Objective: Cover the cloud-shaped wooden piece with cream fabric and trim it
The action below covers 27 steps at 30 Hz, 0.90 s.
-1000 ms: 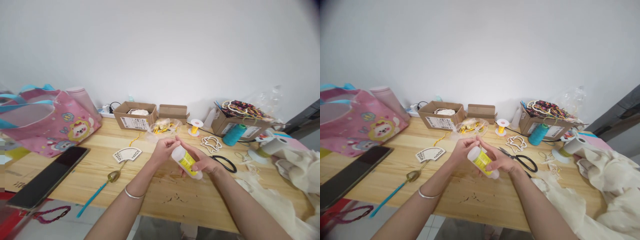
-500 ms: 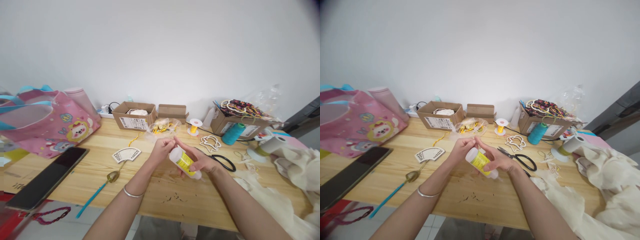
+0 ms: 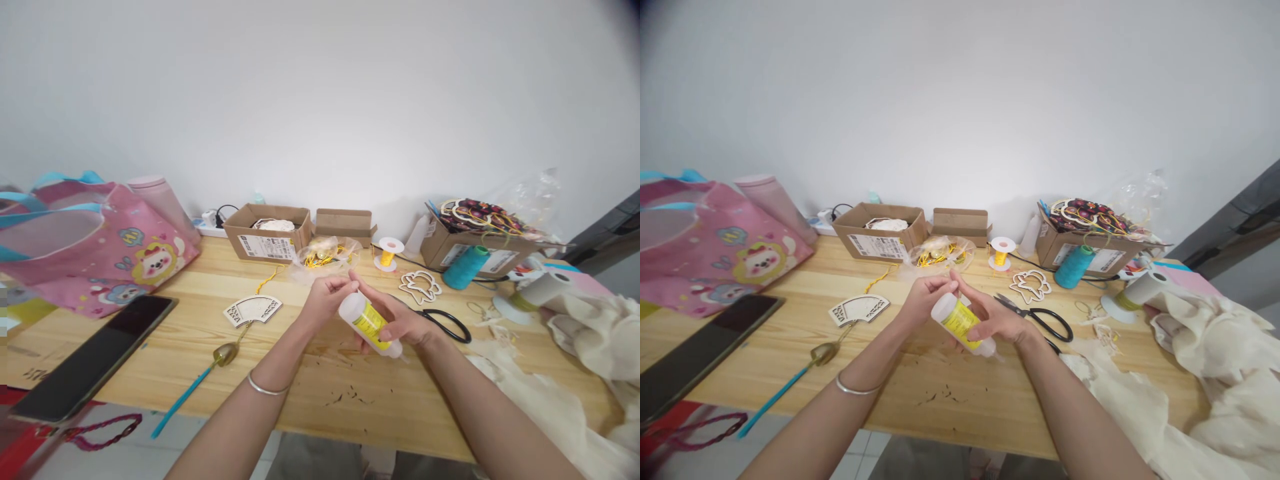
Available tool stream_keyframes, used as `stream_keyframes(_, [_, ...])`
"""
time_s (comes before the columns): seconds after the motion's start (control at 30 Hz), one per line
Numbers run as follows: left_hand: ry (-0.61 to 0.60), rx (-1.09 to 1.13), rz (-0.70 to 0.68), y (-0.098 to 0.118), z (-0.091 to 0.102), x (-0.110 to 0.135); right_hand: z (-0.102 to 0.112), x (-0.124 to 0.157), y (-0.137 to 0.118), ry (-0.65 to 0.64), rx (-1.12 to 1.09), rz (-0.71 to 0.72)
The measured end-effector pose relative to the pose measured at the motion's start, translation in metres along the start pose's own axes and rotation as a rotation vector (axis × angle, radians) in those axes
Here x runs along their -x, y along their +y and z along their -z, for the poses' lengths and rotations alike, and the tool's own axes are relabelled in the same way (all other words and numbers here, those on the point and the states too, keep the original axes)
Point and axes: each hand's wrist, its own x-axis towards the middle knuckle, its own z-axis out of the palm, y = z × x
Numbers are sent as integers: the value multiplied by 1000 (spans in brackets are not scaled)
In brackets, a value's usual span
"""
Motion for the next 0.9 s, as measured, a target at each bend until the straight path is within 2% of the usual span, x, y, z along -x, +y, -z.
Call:
stream_keyframes(0.5, [-27,67,38,0,0,0,1,1,0,4,33,-10])
stream_keyframes(0.67, [-26,61,125,2,-2,1,-2,0,-1,30,52,-36])
stream_keyframes(0.9, [19,49,71,-3,-1,-1,0,2,-2,22,-32,11])
